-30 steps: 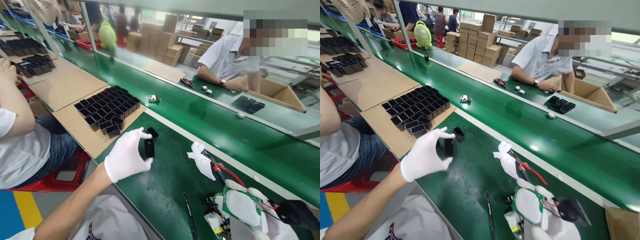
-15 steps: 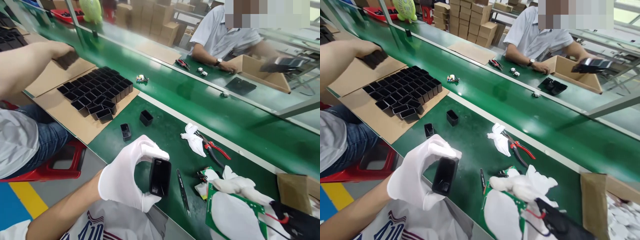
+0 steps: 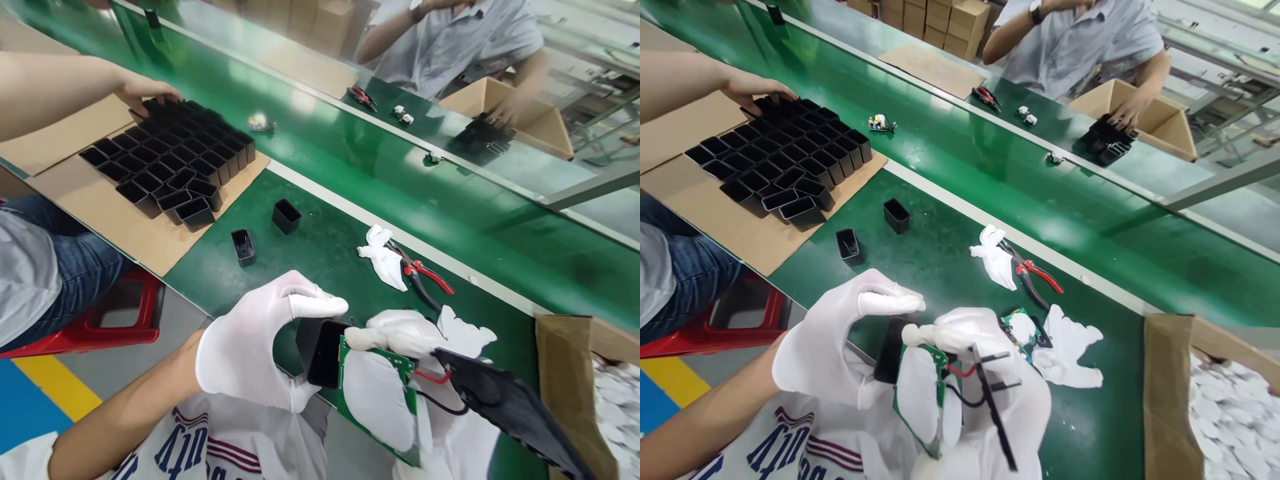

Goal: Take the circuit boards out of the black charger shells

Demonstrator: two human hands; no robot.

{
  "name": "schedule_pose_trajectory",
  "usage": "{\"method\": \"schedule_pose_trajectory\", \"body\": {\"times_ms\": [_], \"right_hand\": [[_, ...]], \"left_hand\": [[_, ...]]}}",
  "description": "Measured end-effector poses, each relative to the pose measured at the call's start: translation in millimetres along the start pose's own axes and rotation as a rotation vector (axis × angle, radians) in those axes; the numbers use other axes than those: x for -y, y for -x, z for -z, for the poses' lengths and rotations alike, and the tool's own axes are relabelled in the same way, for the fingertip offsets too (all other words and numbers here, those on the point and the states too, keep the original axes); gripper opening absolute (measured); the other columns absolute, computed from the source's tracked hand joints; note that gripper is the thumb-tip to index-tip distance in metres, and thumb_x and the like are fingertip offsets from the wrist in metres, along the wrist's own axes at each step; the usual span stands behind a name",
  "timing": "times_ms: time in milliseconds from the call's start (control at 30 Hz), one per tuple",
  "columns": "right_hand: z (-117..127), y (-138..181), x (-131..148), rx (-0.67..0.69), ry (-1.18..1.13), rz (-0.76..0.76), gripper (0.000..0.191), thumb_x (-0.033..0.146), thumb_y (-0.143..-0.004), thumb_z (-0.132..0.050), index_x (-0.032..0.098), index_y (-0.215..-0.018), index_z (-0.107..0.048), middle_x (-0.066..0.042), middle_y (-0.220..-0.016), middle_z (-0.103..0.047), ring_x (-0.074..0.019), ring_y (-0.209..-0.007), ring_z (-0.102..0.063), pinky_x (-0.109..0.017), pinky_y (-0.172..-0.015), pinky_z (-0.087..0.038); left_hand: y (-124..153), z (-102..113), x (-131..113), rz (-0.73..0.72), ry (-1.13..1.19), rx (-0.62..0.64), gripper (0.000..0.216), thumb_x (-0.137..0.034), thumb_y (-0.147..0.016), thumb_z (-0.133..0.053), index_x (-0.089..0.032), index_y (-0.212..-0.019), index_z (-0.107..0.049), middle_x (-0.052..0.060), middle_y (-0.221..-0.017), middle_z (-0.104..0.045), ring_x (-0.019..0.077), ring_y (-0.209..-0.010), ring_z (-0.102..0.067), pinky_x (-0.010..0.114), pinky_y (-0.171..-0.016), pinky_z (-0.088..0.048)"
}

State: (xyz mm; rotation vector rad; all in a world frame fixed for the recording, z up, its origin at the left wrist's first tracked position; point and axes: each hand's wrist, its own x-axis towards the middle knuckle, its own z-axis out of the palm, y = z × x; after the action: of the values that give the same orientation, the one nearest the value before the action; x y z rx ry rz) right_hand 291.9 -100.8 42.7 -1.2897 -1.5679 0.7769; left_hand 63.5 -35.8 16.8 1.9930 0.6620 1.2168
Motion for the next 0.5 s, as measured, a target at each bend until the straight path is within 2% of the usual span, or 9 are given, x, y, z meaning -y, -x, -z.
{"method": "schedule_pose_trajectory", "body": {"times_ms": [67,167,333,500], "right_hand": [[-7,-5,5,0.028,-0.076,0.077,0.077,0.072,-0.060,-0.100,0.035,-0.124,-0.077,-0.011,-0.107,-0.083,-0.0438,-0.102,-0.081,-0.058,-0.083,-0.070],[-13,-14,8,0.052,-0.151,0.161,0.068,0.068,-0.074,-0.095,0.031,-0.128,-0.076,-0.011,-0.109,-0.083,-0.0393,-0.100,-0.082,-0.055,-0.082,-0.070],[-19,-20,15,0.009,-0.099,0.145,0.063,0.063,-0.073,-0.098,0.029,-0.122,-0.078,-0.011,-0.105,-0.082,-0.0369,-0.096,-0.082,-0.050,-0.079,-0.069],[-17,-18,19,-0.017,-0.039,0.138,0.063,0.059,-0.069,-0.102,0.031,-0.121,-0.079,-0.006,-0.100,-0.079,-0.0294,-0.087,-0.080,-0.041,-0.073,-0.068]], "left_hand": [[1,1,2,0.011,-0.005,0.015,0.070,-0.019,-0.071,-0.076,-0.029,-0.139,-0.061,0.007,-0.122,-0.073,0.0254,-0.105,-0.080,0.037,-0.088,-0.069],[1,2,4,0.020,0.000,0.026,0.075,-0.018,-0.068,-0.080,-0.030,-0.140,-0.060,0.007,-0.123,-0.074,0.0276,-0.107,-0.080,0.040,-0.089,-0.069],[2,3,7,0.034,0.061,0.045,0.076,-0.020,-0.066,-0.087,-0.030,-0.137,-0.061,0.008,-0.122,-0.076,0.0311,-0.106,-0.081,0.042,-0.088,-0.069],[0,5,6,0.046,0.072,0.063,0.070,-0.021,-0.070,-0.084,-0.029,-0.136,-0.062,0.008,-0.120,-0.077,0.0283,-0.104,-0.080,0.040,-0.088,-0.069]]}}
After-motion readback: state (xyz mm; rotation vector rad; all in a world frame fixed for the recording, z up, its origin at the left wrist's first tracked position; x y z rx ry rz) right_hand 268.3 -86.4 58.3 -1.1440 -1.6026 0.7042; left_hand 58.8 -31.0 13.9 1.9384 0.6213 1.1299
